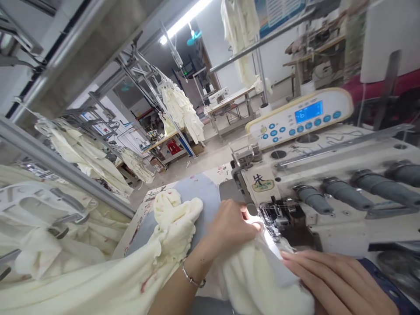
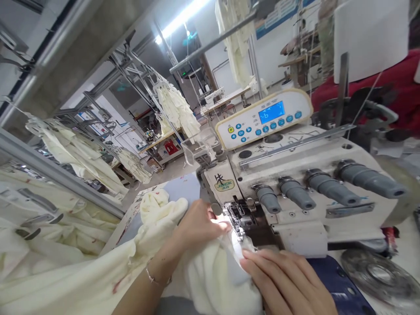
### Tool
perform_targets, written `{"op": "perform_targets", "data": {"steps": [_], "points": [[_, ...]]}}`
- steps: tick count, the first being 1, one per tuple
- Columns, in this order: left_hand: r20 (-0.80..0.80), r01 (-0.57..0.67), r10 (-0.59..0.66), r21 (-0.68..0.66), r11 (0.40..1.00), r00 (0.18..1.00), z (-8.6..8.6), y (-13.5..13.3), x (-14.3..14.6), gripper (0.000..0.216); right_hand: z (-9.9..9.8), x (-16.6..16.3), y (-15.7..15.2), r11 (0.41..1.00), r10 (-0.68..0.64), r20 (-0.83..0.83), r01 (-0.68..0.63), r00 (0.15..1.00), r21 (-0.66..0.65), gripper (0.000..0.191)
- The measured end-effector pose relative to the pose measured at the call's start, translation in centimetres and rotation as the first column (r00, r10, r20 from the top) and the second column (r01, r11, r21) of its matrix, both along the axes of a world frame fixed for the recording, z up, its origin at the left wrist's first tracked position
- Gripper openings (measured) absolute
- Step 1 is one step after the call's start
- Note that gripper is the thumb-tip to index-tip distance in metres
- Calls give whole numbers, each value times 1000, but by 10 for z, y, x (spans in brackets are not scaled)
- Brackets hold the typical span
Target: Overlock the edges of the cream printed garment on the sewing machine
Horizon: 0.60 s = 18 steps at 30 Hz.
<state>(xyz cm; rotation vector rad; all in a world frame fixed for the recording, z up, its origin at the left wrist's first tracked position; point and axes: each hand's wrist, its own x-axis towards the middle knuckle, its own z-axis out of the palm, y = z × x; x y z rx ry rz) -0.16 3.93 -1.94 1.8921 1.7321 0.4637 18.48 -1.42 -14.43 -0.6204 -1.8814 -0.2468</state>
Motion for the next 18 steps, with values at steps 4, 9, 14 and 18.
{"op": "perform_targets", "data": {"steps": [4,9,14,18], "points": [[-1,-52,52,60,997,999,-3,6,5,28,6,-4,4,999,-45,2,45,999,-9,34],[-2,-32,32,124,992,999,-5,12,8,24,4,-6,-2,996,-59,-41,56,997,-69,40],[17,93,-102,270,958,995,-10,-7,-5,14,0,5,-4,998,43,67,-40,997,-38,45],[-118,311,-303,603,735,946,-22,-47,-22,21,-4,9,3,997,81,117,-82,990,-4,47]]}}
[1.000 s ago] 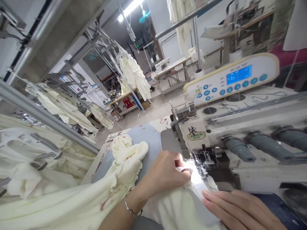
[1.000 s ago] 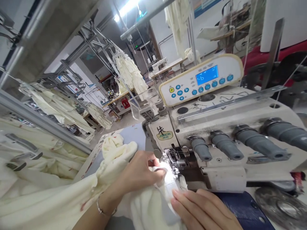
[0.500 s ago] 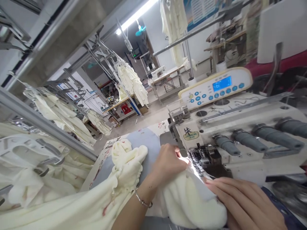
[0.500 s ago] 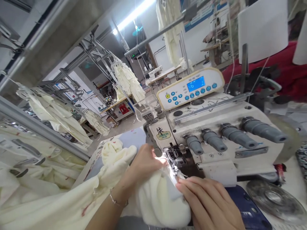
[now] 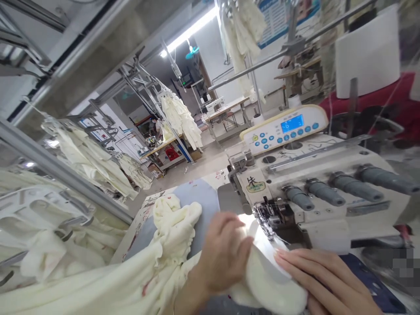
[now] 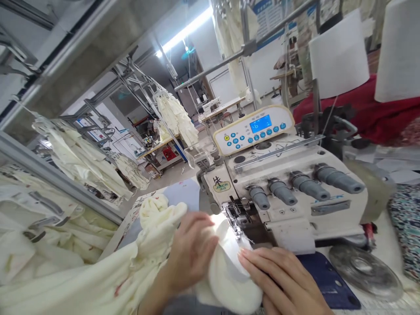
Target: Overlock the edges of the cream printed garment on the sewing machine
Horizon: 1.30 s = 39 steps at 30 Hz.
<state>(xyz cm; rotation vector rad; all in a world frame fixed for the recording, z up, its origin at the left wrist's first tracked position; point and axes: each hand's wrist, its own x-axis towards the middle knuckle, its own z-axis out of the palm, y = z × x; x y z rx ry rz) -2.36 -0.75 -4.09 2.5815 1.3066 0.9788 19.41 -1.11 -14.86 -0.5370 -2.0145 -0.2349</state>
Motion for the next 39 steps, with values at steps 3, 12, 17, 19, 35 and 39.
{"op": "perform_targets", "data": {"steps": [3,12,17,19,35,39], "points": [[-192,127,-109,80,989,975,-9,-17,-9,31,-5,-4,4,999,-47,-37,48,998,11,44],[-504,202,-78,196,960,860,4,26,-31,27,-14,-14,5,988,-130,-120,138,984,65,36],[-692,406,-140,237,883,709,20,20,-28,20,-8,-21,2,980,-190,-178,197,966,24,33],[-649,411,-231,138,901,725,27,15,-25,17,-7,-24,1,978,-202,-191,207,960,4,34],[-422,435,-592,-414,800,687,74,-24,7,19,40,-13,0,947,76,-154,-120,985,-298,33],[-579,333,-411,-241,911,704,71,-29,11,9,54,-15,-11,908,112,-156,-165,981,-384,34]]}}
